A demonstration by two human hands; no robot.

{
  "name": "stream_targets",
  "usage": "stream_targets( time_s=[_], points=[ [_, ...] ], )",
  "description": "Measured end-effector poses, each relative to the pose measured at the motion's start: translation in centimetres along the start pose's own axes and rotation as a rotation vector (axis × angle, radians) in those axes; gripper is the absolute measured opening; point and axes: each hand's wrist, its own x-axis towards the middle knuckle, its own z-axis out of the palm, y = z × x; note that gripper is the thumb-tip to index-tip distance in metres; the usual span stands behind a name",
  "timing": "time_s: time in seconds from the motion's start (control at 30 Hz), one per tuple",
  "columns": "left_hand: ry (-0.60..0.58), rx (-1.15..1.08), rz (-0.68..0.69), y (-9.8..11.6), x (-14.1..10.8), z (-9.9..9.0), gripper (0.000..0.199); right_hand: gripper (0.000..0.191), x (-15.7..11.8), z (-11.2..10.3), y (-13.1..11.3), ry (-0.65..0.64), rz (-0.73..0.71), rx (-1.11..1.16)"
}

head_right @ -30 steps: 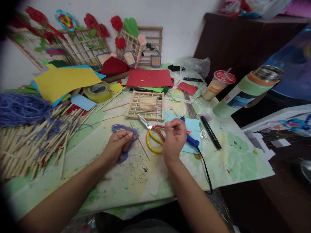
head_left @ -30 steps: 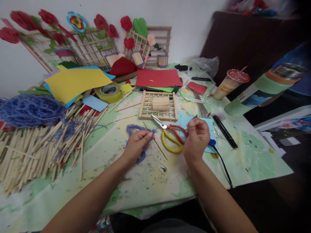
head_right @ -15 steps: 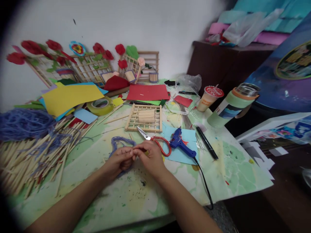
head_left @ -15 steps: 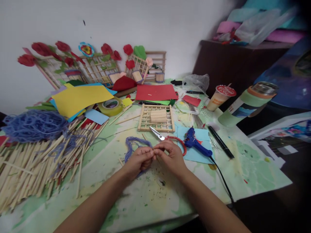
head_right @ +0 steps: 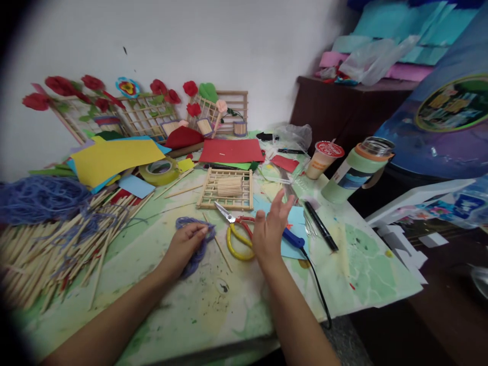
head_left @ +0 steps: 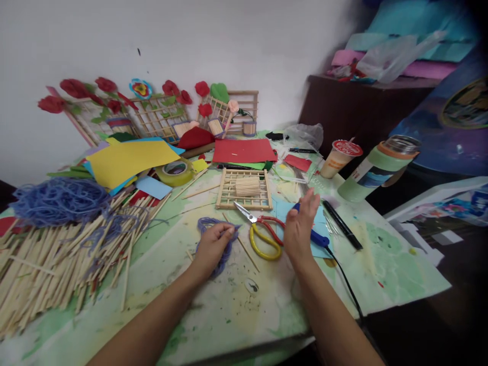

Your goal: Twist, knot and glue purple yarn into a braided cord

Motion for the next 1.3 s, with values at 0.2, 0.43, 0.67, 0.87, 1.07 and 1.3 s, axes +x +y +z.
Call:
stream_targets(
  time_s=[0.2, 0.43, 0.67, 0.87, 1.07, 1.3],
  points=[
    [0.044, -0.393, -0.202, -0.4, 0.6, -0.2, 0.040, 0.020, -0.9, 1.0, -0.4, -0.148, 0.283, 0.387],
    [0.014, -0.428, -0.221, -0.1, 0.6, -0.3, 0.041, 0.036, -0.7, 1.4, -1.7, -0.216, 0.712, 0.858],
    [0.015, -0.418, -0.230, -0.1, 0.6, -0.2, 0.042, 0.063, 0.2, 0.8, -1.6, -0.277, 0.835, 1.080],
    [0.027, -0.458, -0.246, -0.4, 0.8, -0.3, 0.049, 0.062, 0.9, 0.3, -1.7, -0.450, 0.908, 1.163],
    [0.034, -0.578, -0.260, -0.3, 1.2, -0.8, 0.050, 0.030, 0.9, 0.6, -2.8, -0.391, 0.791, 1.025],
    [0.012, -0.627, -0.236, -0.2, 1.1, -0.8, 0.048, 0.033, 1.6, 2.5, -3.3, -0.465, 0.240, 0.483]
  ],
)
